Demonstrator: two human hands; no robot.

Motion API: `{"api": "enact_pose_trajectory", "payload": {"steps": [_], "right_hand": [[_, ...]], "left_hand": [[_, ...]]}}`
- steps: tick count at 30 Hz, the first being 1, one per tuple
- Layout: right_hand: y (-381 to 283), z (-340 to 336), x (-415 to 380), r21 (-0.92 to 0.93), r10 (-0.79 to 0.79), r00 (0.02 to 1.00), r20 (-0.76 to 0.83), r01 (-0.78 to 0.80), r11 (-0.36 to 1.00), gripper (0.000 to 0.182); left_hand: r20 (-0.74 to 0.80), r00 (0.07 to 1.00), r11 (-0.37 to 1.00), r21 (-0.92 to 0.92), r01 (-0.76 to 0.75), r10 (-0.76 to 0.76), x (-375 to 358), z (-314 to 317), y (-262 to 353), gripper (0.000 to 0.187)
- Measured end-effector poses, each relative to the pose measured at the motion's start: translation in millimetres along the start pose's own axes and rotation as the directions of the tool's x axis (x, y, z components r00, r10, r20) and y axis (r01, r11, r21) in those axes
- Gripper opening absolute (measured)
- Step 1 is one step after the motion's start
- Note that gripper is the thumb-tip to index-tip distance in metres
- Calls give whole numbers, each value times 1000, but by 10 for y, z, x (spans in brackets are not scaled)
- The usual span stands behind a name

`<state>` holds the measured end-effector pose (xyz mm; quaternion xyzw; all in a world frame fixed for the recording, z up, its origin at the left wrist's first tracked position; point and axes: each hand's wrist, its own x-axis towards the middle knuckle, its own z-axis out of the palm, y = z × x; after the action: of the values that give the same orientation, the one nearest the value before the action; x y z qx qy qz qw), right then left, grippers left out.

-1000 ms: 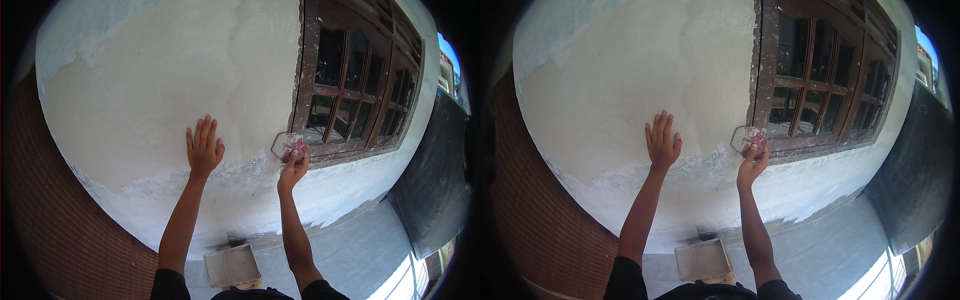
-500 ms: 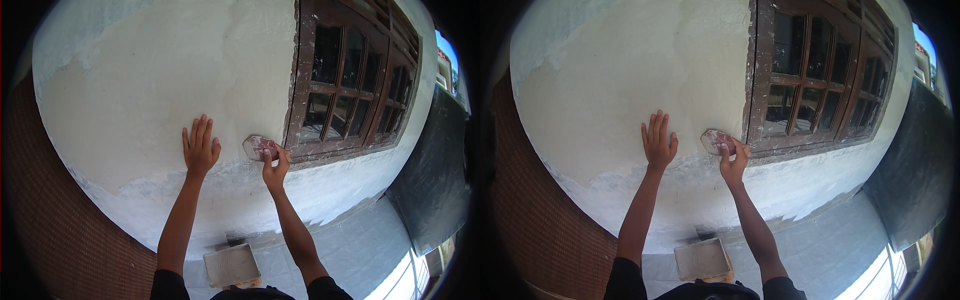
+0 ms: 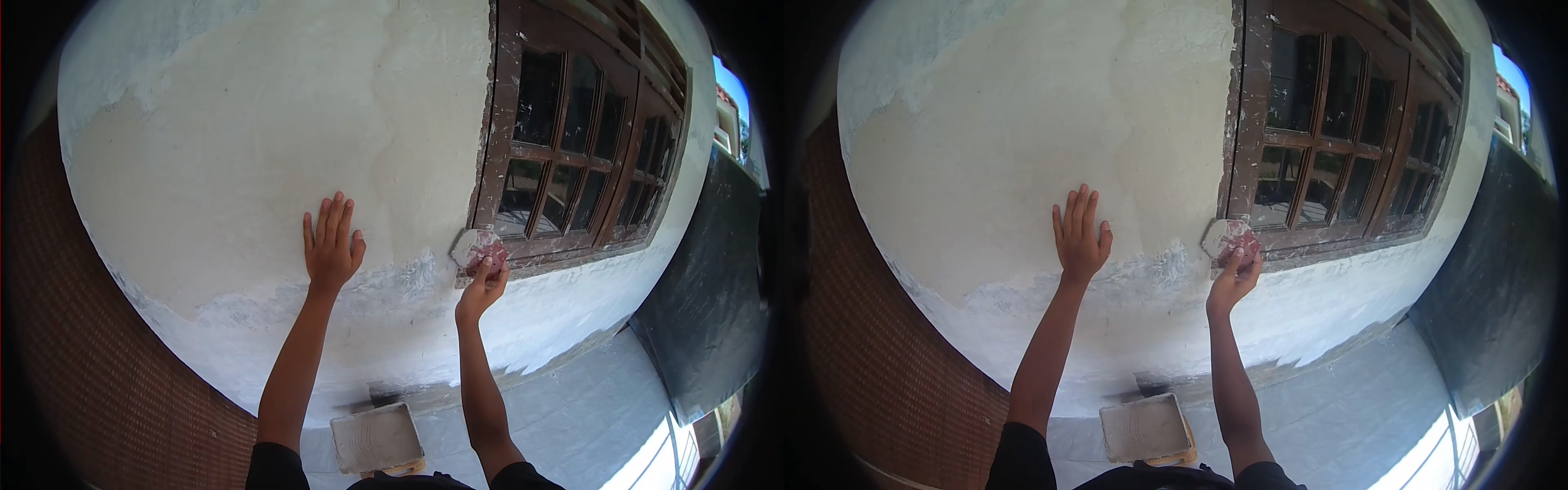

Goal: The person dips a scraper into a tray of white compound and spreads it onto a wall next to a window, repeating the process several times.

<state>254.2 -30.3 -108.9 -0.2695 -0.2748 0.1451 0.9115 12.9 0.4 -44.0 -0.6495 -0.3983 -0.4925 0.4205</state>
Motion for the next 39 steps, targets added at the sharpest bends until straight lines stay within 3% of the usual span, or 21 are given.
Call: {"api": "enact_pose_trajectory", "payload": {"steps": [4, 6, 8, 10, 12, 14, 16, 17, 18, 21, 22, 24, 25, 26, 27, 30, 32, 34, 35, 38, 39], "right_hand": [[143, -131, -176, -407, -230, 790, 569, 513, 756, 29], [204, -105, -43, -383, -164, 954, 250, 253, 888, 29], [8, -35, 20, -92, -29, 999, -13, 28, 995, 31], [-24, -71, -66, -150, -54, 998, 37, 58, 987, 29], [143, -147, -149, -340, -308, 817, 487, 502, 795, 30], [133, -148, -123, -420, -254, 802, 540, 518, 745, 29], [61, -43, -29, -63, 6, 1000, -3, -6, 998, 28], [-167, 46, -75, 36, 72, 995, -71, -69, 997, 28], [-113, 31, -110, 41, 70, 995, -67, -68, 997, 28], [128, -170, -202, -383, -219, 783, 582, 501, 776, 31], [97, -145, -178, -390, -214, 786, 581, 499, 774, 31], [-43, 60, -101, -37, 19, 999, -31, -20, 999, 27], [-185, 109, -120, 74, 52, 998, -45, -48, 996, 23], [-127, 103, -163, 80, 50, 998, -40, -47, 996, 23], [-24, 60, -240, -85, -92, 982, 166, 107, 991, 24], [80, 9, -307, -240, -360, 616, 700, 678, 694, 28], [73, 43, -219, -398, -249, 788, 564, 523, 754, 26], [31, 127, -27, -97, -49, 990, 135, 62, 993, 25], [-58, 100, 32, -90, -44, 997, 63, 49, 995, 25], [-182, 163, -93, -76, -84, 974, 209, 101, 992, 27], [42, 90, -145, -196, -178, 916, 359, 260, 945, 29]], "left_hand": [[-8, 1000, 1000, -14, -2, 2, -5, 17, 4, 54], [4, 1000, 1000, -23, 0, 0, -7, -5, 17, 54], [-1, 1000, 1000, -22, 3, -3, 15, -11, 7, 54], [-2, 1000, 1000, -1, -7, 7, 8, -4, 12, 54], [-7, 1000, 1000, -16, -4, 4, 15, 18, -2, 54], [-4, 1000, 1000, -30, 5, -5, -13, 13, 11, 54], [5, 1000, 1000, -23, 4, -4, 0, 0, 5, 55], [-2, 1000, 1000, -17, 5, -5, 9, 3, -5, 55], [-1, 1000, 1000, -8, 0, 0, -2, 6, -6, 55], [0, 1000, 1000, -15, -7, 7, 4, 29, -12, 55], [-3, 1000, 1000, -21, 1, -1, -15, 25, -6, 55], [8, 1000, 1000, -25, 3, -3, -28, 6, 11, 55], [10, 1000, 1000, -23, 2, -1, -1, 5, -3, 54], [3, 1000, 1000, -18, 1, -1, 16, 1, -18, 54], [0, 1000, 1000, -17, 0, 0, 15, -3, -14, 54], [0, 1000, 999, -33, 5, -5, -6, 7, 11, 54], [-5, 1000, 999, -35, 8, -8, -9, -4, 4, 53], [5, 1000, 999, -41, 7, -7, 8, -19, 2, 53], [1, 1000, 999, -38, 8, -8, 11, -19, -7, 53], [-5, 1000, 1000, -30, 1, -1, 11, 2, -3, 53], [-9, 1000, 1000, -28, -1, 1, 9, 11, -12, 53]]}}
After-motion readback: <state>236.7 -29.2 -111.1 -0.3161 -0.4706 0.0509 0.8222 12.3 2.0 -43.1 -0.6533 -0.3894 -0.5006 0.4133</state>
